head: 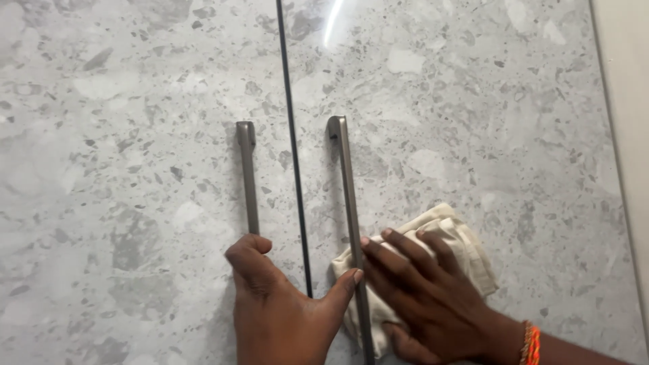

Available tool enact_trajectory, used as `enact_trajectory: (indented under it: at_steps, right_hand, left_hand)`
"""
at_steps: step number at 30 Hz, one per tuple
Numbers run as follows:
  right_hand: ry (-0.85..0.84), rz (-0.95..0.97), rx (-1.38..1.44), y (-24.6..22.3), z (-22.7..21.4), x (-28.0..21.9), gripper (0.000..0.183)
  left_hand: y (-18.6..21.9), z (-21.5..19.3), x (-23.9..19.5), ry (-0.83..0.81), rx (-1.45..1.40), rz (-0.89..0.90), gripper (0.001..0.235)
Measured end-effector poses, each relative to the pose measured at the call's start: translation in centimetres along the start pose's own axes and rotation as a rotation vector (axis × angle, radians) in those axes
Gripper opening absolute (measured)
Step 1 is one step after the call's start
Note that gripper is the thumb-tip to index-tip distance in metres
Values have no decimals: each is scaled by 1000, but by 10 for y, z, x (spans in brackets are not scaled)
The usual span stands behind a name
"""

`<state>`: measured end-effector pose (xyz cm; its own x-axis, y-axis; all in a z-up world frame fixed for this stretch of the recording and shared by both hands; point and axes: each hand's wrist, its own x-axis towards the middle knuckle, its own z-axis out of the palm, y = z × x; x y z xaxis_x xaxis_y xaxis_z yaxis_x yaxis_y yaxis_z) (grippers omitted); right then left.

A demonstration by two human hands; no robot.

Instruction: Wiping down the surface and long handles of a marble-textured cupboard using a white cloth.

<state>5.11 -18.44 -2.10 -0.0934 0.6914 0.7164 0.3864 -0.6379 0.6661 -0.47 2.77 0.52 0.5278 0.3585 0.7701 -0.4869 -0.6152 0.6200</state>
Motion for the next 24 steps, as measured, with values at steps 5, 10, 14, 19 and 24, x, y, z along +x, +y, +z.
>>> enact_trajectory:
  at_steps: [5, 10, 14, 19, 24]
  right_hand:
    - [153, 71, 30, 32, 13, 16, 66]
    - [281, 292, -11, 28, 5, 40, 55]
    - [256, 266, -47, 10, 5, 26, 55]
    - [183, 164, -7, -5, 8, -5, 58]
    - [157, 59, -95, 21, 7, -8, 58]
  left_hand:
    - [-1, -3, 1, 20, -37, 44, 103]
    - [-5, -2, -1, -18, -65, 80, 102]
    - [-7, 0, -3, 11, -76, 122, 100]
    - [-8, 2, -6, 88, -71, 221, 99]
    - [7, -11, -6, 7, -73, 104, 102]
